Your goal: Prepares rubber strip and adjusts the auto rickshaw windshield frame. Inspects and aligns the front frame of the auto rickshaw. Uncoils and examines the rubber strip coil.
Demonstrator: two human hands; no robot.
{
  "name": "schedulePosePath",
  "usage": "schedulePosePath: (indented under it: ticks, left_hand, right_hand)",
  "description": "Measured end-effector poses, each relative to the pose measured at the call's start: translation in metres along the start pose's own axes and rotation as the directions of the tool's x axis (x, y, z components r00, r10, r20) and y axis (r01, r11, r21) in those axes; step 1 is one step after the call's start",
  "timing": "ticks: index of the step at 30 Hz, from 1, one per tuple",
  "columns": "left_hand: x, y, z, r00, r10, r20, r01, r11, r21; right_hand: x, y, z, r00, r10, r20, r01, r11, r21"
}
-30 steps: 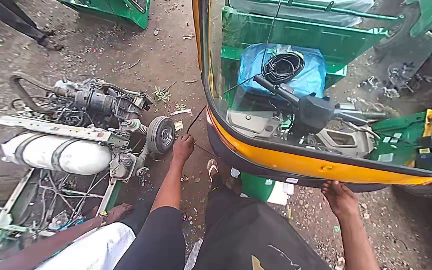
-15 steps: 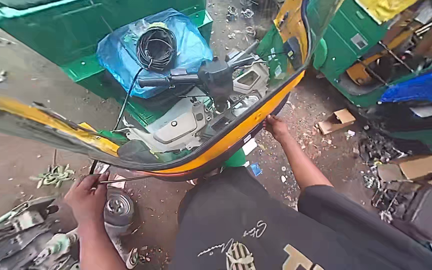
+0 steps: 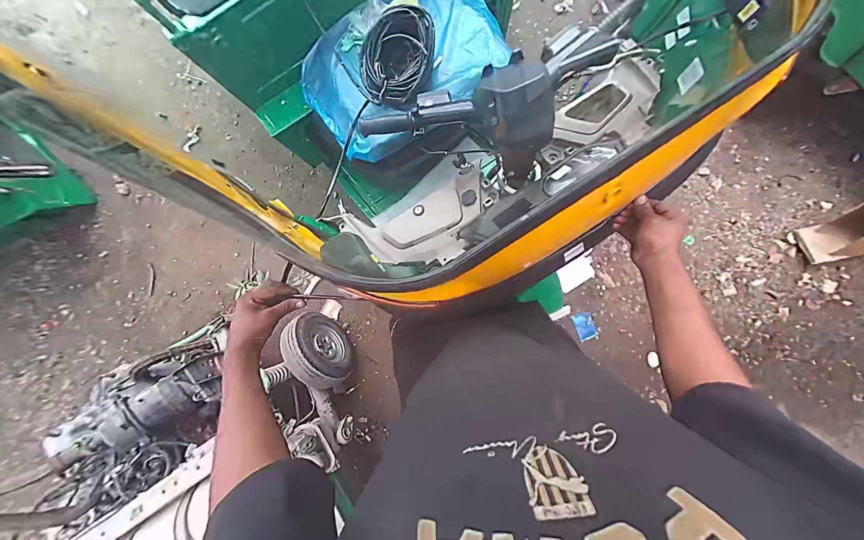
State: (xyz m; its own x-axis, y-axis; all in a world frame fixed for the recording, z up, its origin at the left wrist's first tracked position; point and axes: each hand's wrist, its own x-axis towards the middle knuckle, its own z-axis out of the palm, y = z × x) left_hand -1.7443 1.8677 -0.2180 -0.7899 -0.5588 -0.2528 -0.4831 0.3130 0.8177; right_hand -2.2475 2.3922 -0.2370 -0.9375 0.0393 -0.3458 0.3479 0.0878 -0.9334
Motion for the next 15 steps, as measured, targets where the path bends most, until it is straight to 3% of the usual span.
schedulePosePath:
  ticks: [7,11,15]
  left_hand:
    - [0.025,-0.028,0.001,0.962,0.265,-0.068,-0.267,0.963,-0.027]
    - [0.051,-0.028,-0.008,0.963,0.265,-0.04,-0.247,0.935,0.253]
    - [0.076,-0.041,-0.027,0.943,0.325,-0.075,-0.289,0.909,0.3]
  right_hand:
    - [-0.03,-0.014,0.023,1.0,-0.016,0.023,0.019,0.99,-0.142]
    - [-0.034,-0.017,0.026,1.0,-0.002,-0.017,-0.001,0.981,-0.193]
    - [-0.037,-0.015,0.032,0.997,0.011,-0.072,-0.024,0.981,-0.192]
